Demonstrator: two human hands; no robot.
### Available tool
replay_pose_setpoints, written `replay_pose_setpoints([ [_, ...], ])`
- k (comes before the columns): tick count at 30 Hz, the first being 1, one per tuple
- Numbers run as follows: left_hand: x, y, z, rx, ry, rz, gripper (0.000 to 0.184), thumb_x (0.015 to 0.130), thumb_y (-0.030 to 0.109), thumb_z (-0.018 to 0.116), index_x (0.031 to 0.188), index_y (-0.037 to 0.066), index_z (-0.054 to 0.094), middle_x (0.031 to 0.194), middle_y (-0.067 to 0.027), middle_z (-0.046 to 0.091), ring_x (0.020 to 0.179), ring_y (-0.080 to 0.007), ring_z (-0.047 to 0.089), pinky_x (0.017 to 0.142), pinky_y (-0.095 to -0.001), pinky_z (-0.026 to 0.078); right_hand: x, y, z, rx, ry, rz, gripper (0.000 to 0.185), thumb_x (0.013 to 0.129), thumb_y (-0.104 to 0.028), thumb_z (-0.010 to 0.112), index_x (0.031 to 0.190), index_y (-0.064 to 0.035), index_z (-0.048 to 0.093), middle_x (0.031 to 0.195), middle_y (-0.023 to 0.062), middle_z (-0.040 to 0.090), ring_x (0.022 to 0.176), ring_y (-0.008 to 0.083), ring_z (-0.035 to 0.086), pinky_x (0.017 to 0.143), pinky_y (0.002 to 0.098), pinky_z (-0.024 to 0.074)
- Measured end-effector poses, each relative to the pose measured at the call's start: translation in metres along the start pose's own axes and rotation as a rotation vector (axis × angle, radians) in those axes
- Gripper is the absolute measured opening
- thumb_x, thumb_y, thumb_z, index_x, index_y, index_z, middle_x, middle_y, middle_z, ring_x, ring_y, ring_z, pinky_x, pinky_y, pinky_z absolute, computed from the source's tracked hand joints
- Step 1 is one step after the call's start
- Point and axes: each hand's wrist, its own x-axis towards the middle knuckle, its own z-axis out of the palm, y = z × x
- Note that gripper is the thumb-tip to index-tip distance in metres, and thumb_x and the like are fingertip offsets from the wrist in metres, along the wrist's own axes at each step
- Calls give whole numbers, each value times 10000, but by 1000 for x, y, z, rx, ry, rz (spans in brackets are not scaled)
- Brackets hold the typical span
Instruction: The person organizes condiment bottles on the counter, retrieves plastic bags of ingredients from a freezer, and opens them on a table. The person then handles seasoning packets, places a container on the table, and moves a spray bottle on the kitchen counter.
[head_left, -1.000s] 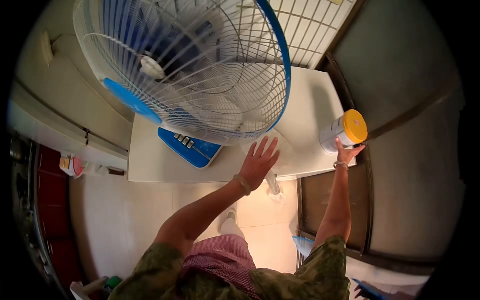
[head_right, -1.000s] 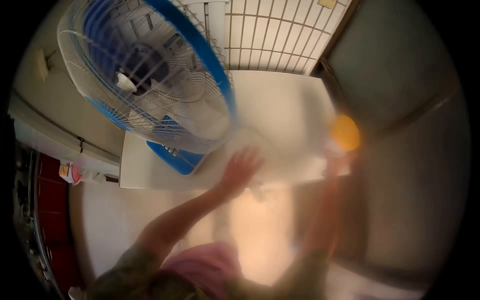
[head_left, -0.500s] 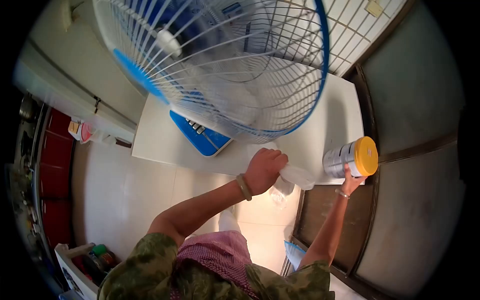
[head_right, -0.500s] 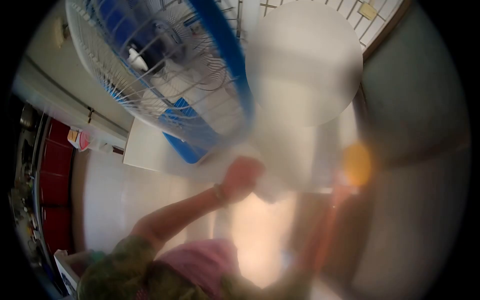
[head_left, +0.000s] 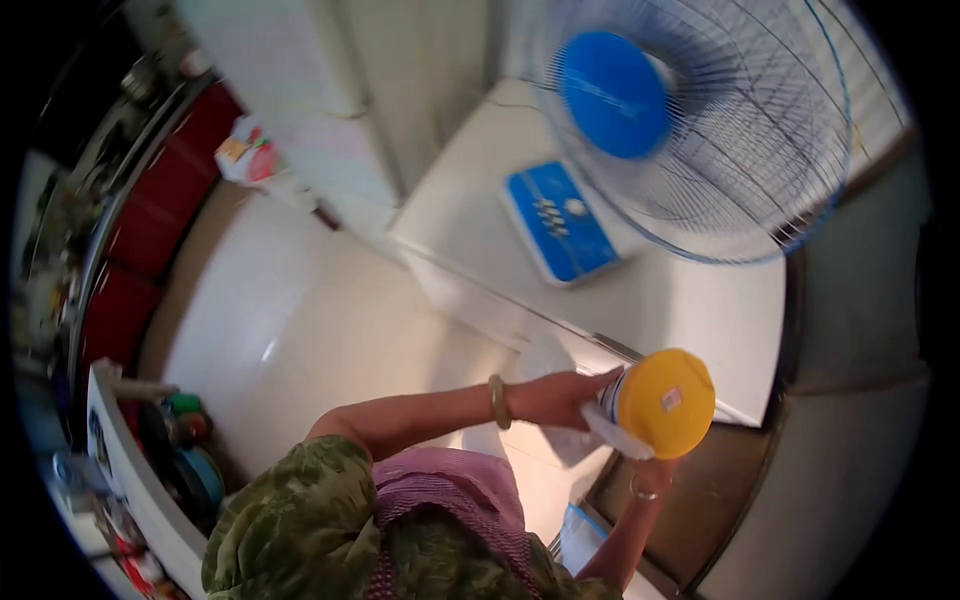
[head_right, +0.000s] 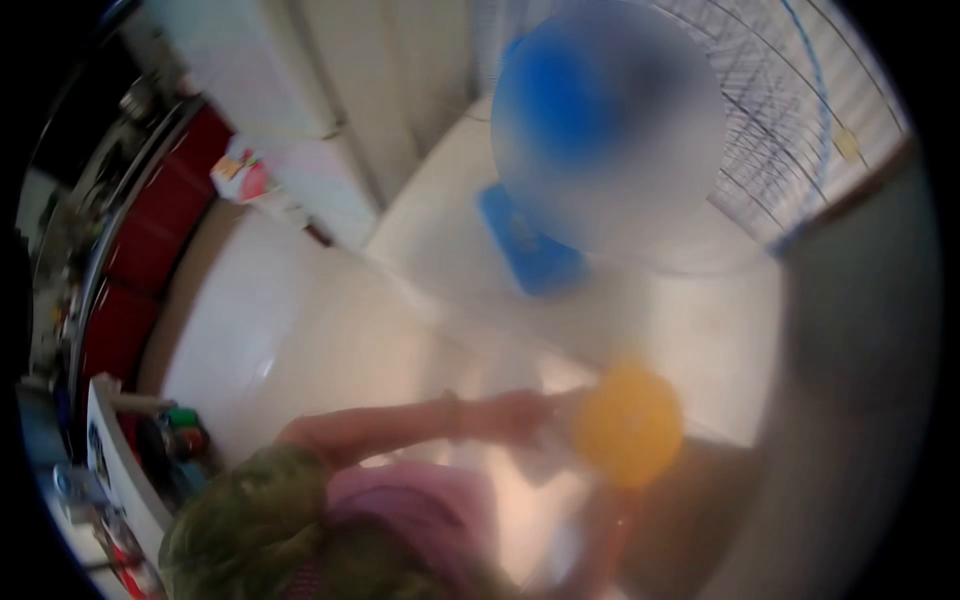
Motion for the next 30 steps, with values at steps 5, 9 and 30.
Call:
replay_pose_setpoints([
  [5,-195,15,1,-57,425,-60,965,785,187,716,1508,-11,108,1057,-243,640,957,-351,647,844,-388,506,-42,12,132,-104,-349,113,855,578,-52,850,1330,-7,445,1194,106,573,1077,258,581,930,390,494],
  [9,-364,31,-5,16,793,-116,970,784,222,716,1514,10,114,1079,-253,628,969,-373,636,851,-396,502,-62,35,269,-246,-604,63,870,552,-58,860,1321,-11,457,1174,103,587,1054,262,597,910,390,513],
  [30,-855,97,52,184,1855,-639,907,767,143,694,1518,90,188,988,-208,672,924,-378,643,816,-405,498,-311,-51,878,361,-1663,188,1040,499,-177,936,1377,-27,399,1268,77,553,1170,231,546,1004,378,446],
])
